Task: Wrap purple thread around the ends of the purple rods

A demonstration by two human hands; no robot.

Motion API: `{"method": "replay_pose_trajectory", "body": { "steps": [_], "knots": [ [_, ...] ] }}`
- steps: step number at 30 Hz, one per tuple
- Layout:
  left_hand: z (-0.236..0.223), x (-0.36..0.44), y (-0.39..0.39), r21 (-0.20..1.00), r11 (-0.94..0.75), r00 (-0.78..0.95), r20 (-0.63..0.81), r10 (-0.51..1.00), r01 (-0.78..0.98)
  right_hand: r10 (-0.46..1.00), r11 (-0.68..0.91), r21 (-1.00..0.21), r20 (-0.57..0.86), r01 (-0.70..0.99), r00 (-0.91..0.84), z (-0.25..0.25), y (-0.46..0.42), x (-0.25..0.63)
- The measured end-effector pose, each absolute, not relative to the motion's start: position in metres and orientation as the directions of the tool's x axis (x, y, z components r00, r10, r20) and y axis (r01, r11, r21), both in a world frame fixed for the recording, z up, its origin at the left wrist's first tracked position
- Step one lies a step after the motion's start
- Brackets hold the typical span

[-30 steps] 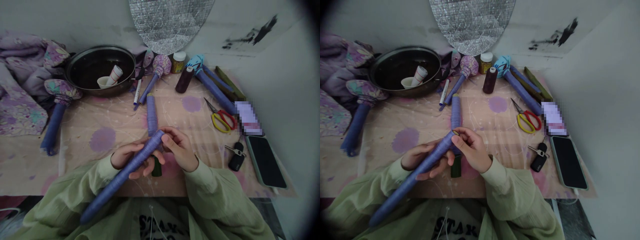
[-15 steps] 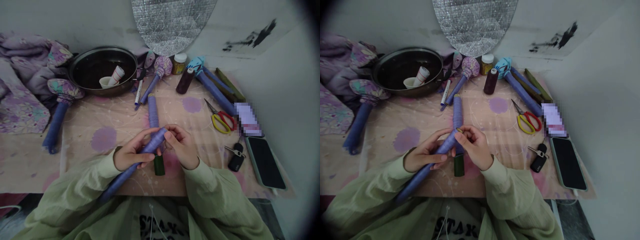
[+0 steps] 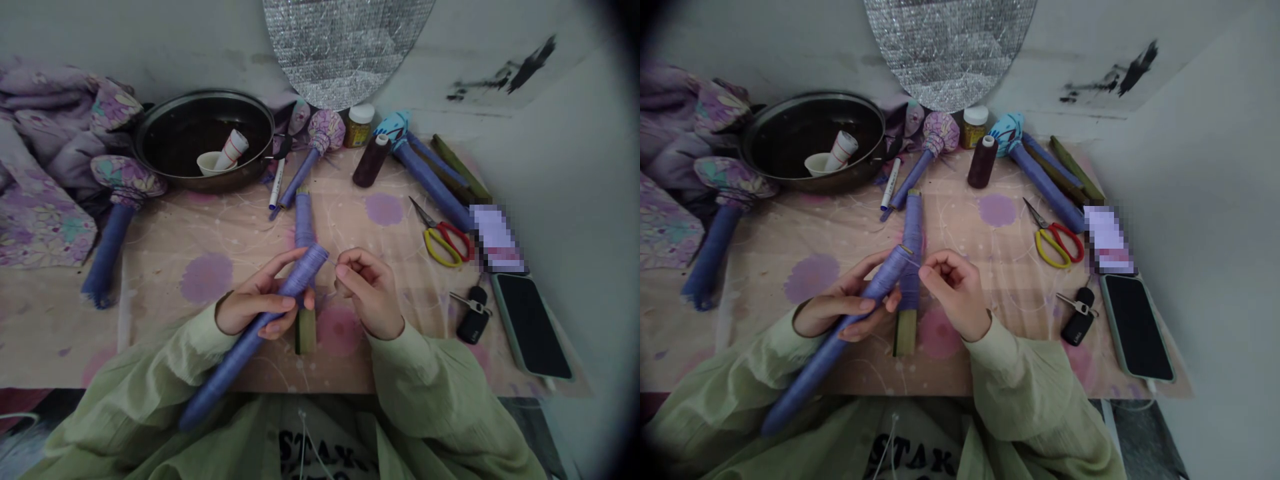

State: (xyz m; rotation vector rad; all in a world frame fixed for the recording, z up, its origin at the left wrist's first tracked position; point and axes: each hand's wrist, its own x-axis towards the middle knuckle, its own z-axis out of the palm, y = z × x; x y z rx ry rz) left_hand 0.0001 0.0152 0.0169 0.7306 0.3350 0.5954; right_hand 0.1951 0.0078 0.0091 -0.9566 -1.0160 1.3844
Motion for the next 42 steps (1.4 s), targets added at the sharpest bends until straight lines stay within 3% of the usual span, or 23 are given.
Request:
{"method": "replay_pose_trajectory", "body": {
  "steps": [6, 12, 18, 29, 37, 39, 42],
  "knots": [
    [0.02, -0.001, 0.014, 0.694, 0.613, 0.797, -0.092, 0.597, -0.379, 0.998, -0.017, -0.949, 0.001, -0.314, -0.056, 0.009, 0.008, 0.195],
    [0.02, -0.001, 0.015, 0.611, 0.685, 0.848, -0.042, 0.529, -0.397, 0.996, -0.041, -0.94, -0.012, -0.34, -0.087, 0.01, 0.008, 0.194],
    [0.025, 0.001, 0.015, 0.546, 0.746, 0.858, -0.09, 0.506, -0.382, 0.995, -0.048, -0.933, -0.013, -0.357, -0.1, 0.009, 0.008, 0.194],
    [0.023, 0.002, 0.018, 0.407, 0.854, 0.937, 0.01, 0.349, -0.323, 0.979, -0.099, -0.904, -0.013, -0.416, -0.204, 0.014, 0.009, 0.19],
    [0.015, 0.0, 0.017, 0.255, 0.933, 0.963, 0.151, 0.222, -0.255, 0.942, -0.149, -0.945, -0.046, -0.291, -0.331, 0.022, 0.006, 0.189],
    [0.016, 0.001, 0.015, 0.278, 0.928, 0.967, 0.133, 0.217, -0.247, 0.949, -0.119, -0.949, -0.022, -0.292, -0.314, 0.022, 0.006, 0.188],
    [0.021, 0.004, 0.011, 0.452, 0.844, 0.948, 0.013, 0.318, -0.289, 0.961, -0.091, -0.951, -0.006, -0.294, -0.276, 0.019, 0.007, 0.189]
  ]
}}
